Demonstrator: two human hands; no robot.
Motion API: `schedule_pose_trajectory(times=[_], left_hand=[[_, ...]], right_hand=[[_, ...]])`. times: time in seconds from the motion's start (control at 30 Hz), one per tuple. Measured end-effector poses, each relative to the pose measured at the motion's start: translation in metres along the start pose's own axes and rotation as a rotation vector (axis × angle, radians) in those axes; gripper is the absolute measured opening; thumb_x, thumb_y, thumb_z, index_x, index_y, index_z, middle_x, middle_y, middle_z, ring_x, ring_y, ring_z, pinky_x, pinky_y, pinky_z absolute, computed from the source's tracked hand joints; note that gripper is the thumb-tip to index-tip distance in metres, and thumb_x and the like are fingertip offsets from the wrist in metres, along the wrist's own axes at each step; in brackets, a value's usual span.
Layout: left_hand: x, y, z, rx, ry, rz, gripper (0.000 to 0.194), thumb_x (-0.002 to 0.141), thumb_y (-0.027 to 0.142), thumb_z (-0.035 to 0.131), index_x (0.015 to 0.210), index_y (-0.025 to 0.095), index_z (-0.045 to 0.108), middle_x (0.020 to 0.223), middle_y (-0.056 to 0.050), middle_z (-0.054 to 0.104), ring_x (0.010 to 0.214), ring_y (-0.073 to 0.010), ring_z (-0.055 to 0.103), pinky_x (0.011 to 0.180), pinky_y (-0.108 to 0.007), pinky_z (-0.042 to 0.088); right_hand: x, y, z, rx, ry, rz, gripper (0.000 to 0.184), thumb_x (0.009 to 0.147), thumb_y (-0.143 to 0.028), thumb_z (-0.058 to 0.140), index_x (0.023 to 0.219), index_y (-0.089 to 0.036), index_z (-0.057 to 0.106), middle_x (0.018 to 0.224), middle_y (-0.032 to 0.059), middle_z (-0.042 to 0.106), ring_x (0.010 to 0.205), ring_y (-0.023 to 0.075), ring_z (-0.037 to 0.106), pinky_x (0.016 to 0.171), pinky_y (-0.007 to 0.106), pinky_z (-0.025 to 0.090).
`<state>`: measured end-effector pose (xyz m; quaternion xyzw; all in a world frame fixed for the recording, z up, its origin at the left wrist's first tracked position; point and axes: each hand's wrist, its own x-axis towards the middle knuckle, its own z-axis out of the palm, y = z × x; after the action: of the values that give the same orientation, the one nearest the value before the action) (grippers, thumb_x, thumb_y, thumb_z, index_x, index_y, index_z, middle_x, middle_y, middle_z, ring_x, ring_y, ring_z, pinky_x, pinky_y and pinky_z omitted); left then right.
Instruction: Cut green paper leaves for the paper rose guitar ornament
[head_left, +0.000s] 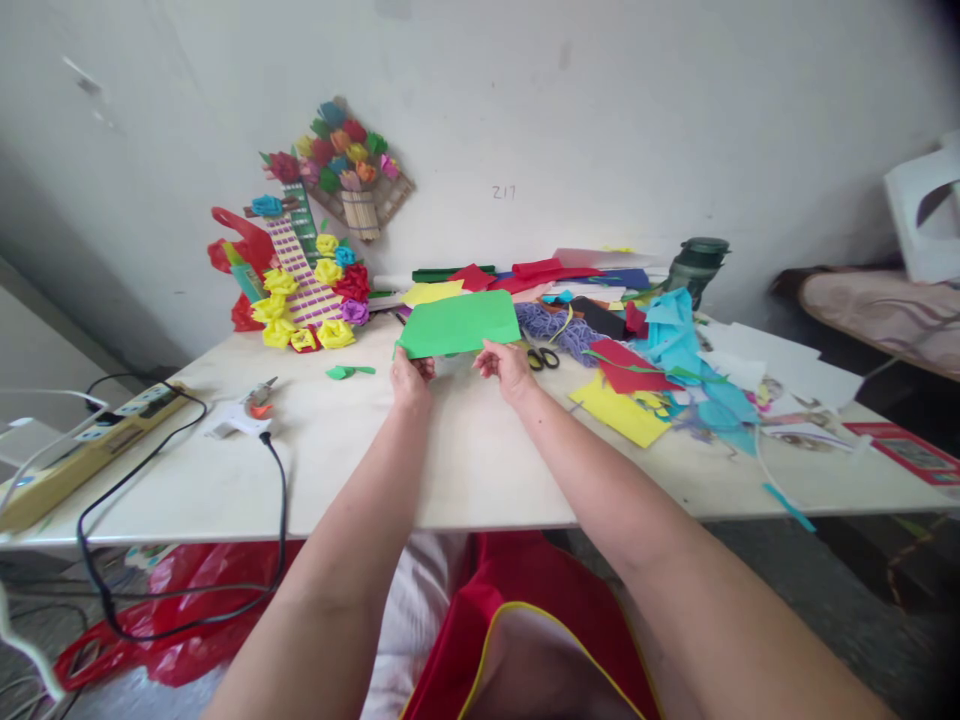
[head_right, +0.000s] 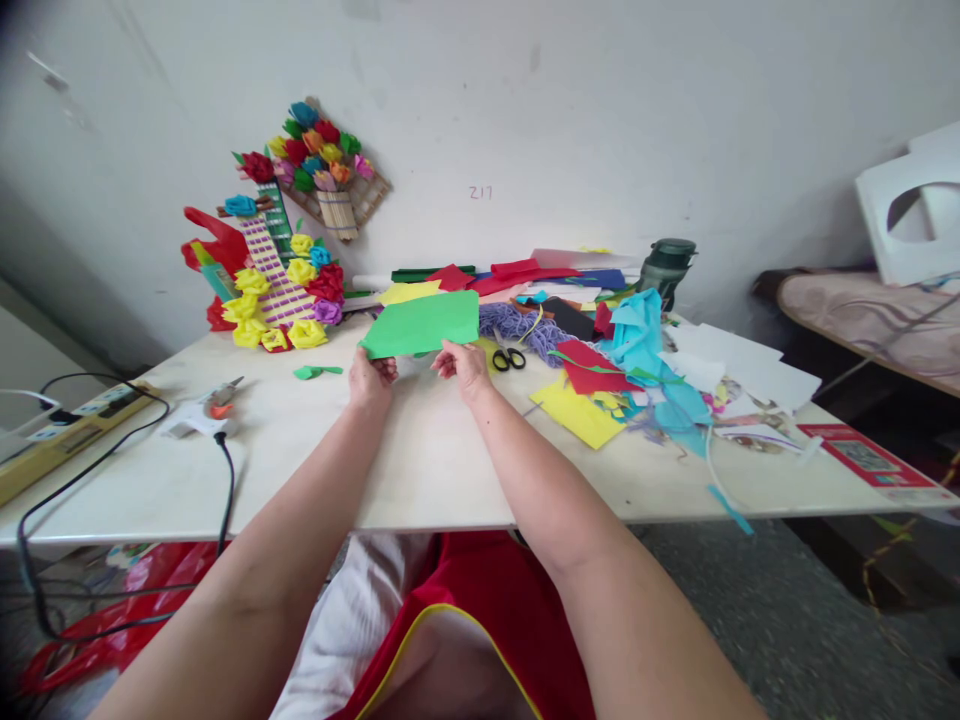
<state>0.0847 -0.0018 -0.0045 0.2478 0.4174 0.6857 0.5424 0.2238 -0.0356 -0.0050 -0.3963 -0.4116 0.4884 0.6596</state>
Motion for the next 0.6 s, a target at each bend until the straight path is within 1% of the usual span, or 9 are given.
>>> schedule_pose_trajectory(times=[0.1,0.2,0.3,0.43,0.6], left_hand=[[0.0014,0.0016,0.0003,-0.021,0.031,-0.029,0.038,0.086,0.042,0.032,0.061,0.017,0.047,0.042,0.001,0.047,0.033,-0.0078,0.04,0.038,-0.019,0.031],[0.0017,0.003,0.0006,-0.036,0.046,-0.043,0.038,0.086,0.04,0.028,0.064,0.017,0.048,0.043,0.001,0.048,0.033,-0.0082,0.04,0.039,-0.02,0.032],[0.0012,0.0049,0.0001,-0.049,0.028,-0.056,0.038,0.085,0.039,0.026,0.065,0.017,0.048,0.043,0.0,0.048,0.034,-0.0088,0.04,0.04,-0.02,0.032],[0.0012,0.0067,-0.0012,-0.067,-0.003,-0.072,0.033,0.083,0.039,0.03,0.064,0.018,0.047,0.045,0.0,0.047,0.036,-0.009,0.041,0.041,-0.02,0.032],[0.0045,0.0045,-0.0029,-0.088,0.024,-0.041,0.029,0.084,0.033,0.032,0.066,0.017,0.048,0.046,0.001,0.047,0.037,-0.008,0.041,0.042,-0.019,0.034]], right_hand=[[0.0005,0.0013,-0.0002,-0.004,-0.018,-0.001,0.03,0.07,-0.03,0.054,0.045,-0.014,0.057,0.043,0.0025,0.059,0.034,0.0065,0.044,0.038,0.019,0.034],[0.0008,0.0029,-0.0002,-0.006,-0.027,-0.007,0.03,0.07,-0.032,0.057,0.046,-0.014,0.056,0.043,0.0022,0.059,0.034,0.0066,0.045,0.037,0.019,0.034],[0.0012,0.0034,-0.0006,-0.019,-0.024,-0.007,0.03,0.07,-0.033,0.056,0.047,-0.014,0.057,0.044,0.0021,0.059,0.034,0.0064,0.045,0.038,0.019,0.034],[0.0017,0.003,-0.0015,-0.014,-0.011,-0.015,0.029,0.07,-0.032,0.056,0.047,-0.014,0.057,0.045,0.002,0.059,0.035,0.0063,0.045,0.038,0.02,0.034],[0.0022,0.0031,-0.0026,0.001,-0.008,-0.019,0.029,0.069,-0.031,0.056,0.046,-0.014,0.057,0.044,0.0021,0.058,0.034,0.0065,0.045,0.038,0.02,0.034]])
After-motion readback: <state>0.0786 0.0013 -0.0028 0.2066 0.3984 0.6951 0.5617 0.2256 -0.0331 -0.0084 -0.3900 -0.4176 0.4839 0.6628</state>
